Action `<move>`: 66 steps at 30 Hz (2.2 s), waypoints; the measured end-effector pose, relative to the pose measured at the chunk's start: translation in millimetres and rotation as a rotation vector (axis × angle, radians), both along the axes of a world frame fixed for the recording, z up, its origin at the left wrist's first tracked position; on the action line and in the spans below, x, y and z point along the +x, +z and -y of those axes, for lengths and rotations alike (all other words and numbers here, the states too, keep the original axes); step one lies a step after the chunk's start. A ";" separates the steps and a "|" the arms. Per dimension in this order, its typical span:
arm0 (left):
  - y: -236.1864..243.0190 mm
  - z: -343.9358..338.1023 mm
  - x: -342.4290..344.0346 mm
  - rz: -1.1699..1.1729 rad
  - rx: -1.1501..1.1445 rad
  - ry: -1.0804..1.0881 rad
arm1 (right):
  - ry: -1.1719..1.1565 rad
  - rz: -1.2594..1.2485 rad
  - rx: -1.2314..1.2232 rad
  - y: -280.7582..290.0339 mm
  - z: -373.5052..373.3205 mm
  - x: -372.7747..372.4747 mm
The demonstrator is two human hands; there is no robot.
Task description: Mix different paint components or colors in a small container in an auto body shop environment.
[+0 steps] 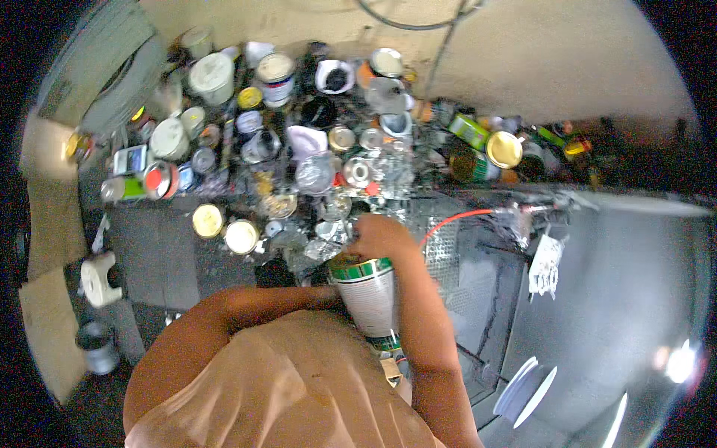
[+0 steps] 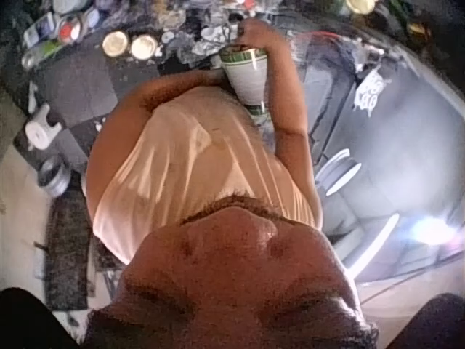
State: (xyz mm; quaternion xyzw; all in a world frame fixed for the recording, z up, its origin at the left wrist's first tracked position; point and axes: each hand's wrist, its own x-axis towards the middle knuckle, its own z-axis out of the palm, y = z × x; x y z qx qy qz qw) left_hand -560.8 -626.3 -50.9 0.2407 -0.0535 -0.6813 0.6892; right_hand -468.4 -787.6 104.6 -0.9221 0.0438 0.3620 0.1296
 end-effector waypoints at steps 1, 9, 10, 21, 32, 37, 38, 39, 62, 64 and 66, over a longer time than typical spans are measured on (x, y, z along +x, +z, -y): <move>1.2 -0.4 -1.9 0.016 -0.043 -0.045 | -0.011 0.021 -0.009 1.7 4.6 -3.4; 1.9 -3.1 -8.8 0.117 -0.369 -0.434 | -0.038 -0.140 0.030 21.5 -23.4 17.1; -0.4 -5.6 -7.8 0.133 -0.380 -0.450 | -0.061 -0.142 0.035 20.5 -20.4 14.8; -1.6 -16.4 -0.7 0.223 -0.120 -0.267 | -0.031 0.004 0.030 9.5 -15.1 1.2; -61.3 4.0 -32.4 -0.180 -0.176 -0.221 | -0.014 -0.019 0.086 0.8 -14.7 8.8; -46.2 -6.9 -20.1 -0.246 -0.160 -0.247 | -0.002 -0.034 0.076 0.4 -19.7 13.4; -42.2 -9.0 -17.7 -0.259 -0.157 -0.253 | -0.007 -0.039 0.088 -0.8 -19.7 14.1; -36.6 -11.9 -14.2 -0.272 -0.152 -0.257 | -0.010 -0.043 0.102 -1.8 -20.1 15.6; -1.5 -8.4 -2.6 -0.260 -0.196 -0.274 | -0.054 -0.080 0.063 -4.7 -9.0 6.9; 8.8 -11.2 4.9 -0.236 -0.094 -0.354 | -0.053 -0.074 0.065 -3.5 -6.9 3.7; -18.0 -3.2 -10.0 -0.284 -0.125 -0.335 | -0.082 -0.098 0.081 -4.5 -5.5 1.6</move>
